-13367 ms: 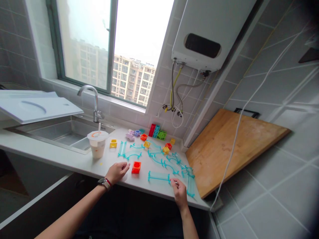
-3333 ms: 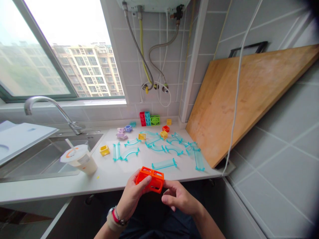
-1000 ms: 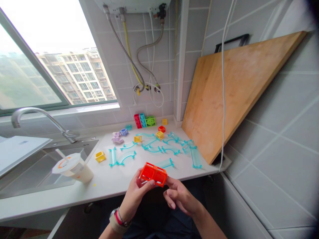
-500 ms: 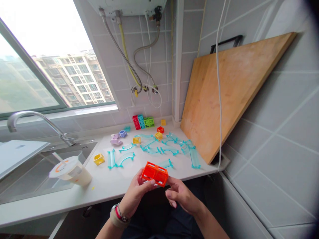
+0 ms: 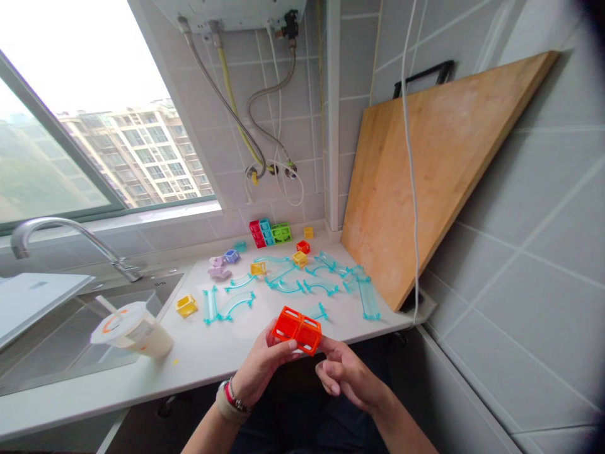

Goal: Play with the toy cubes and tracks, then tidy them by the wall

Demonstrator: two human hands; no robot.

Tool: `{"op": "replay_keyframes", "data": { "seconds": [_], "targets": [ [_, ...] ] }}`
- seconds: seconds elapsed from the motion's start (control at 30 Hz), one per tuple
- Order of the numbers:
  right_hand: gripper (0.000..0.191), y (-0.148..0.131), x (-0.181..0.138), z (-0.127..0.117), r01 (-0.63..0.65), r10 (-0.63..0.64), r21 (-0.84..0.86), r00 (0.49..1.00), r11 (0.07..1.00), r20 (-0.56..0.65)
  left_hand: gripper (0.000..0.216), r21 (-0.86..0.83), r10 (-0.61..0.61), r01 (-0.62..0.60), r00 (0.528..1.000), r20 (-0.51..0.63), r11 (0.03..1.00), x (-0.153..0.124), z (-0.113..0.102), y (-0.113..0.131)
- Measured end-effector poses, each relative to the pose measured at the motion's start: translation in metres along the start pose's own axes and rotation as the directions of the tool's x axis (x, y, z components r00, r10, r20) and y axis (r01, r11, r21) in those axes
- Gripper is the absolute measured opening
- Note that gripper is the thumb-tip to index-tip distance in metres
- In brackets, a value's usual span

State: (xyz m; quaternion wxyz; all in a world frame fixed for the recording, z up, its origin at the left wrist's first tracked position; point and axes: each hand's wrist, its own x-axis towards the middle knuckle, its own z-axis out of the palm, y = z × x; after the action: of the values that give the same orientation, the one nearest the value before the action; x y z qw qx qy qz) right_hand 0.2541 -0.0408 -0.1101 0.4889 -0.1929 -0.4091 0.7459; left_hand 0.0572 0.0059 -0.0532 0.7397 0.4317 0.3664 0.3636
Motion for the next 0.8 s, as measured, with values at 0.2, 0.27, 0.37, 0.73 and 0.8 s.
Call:
{"op": "replay_keyframes", "data": {
  "seconds": [0.2, 0.27, 0.37, 0.73, 0.8],
  "targets": [
    [0.060, 0.003, -0.001, -0.003, 0.025, -0.019, 0.097, 0.998, 0.995, -0.065, 0.059, 0.123, 0.028, -0.023, 0.999, -0.037, 0.992, 0.005, 0.001, 0.001],
    [0.063, 0.000, 0.002, -0.011, 0.084, -0.094, -0.078, 0.986, 0.993, -0.140, 0.078, 0.172, 0.057, -0.047, 0.997, -0.055, 0.984, 0.015, -0.003, 0.008],
    [0.066, -0.008, 0.013, -0.031, 0.121, -0.229, -0.363, 0.935, 0.924, -0.271, 0.077, 0.358, 0.158, -0.127, 0.986, -0.059, 0.925, 0.046, -0.013, 0.027],
    [0.037, -0.008, 0.057, -0.088, 0.329, -0.315, -0.083, 0.756, 0.941, -0.574, 0.030, 0.965, 0.360, 0.044, 0.923, -0.138, 0.259, 0.263, -0.040, 0.095],
    [0.036, -0.005, 0.056, -0.090, 0.325, -0.307, -0.078, 0.751, 0.943, -0.585, 0.034, 0.970, 0.338, 0.101, 0.925, -0.173, 0.220, 0.295, -0.040, 0.094]
  ]
}}
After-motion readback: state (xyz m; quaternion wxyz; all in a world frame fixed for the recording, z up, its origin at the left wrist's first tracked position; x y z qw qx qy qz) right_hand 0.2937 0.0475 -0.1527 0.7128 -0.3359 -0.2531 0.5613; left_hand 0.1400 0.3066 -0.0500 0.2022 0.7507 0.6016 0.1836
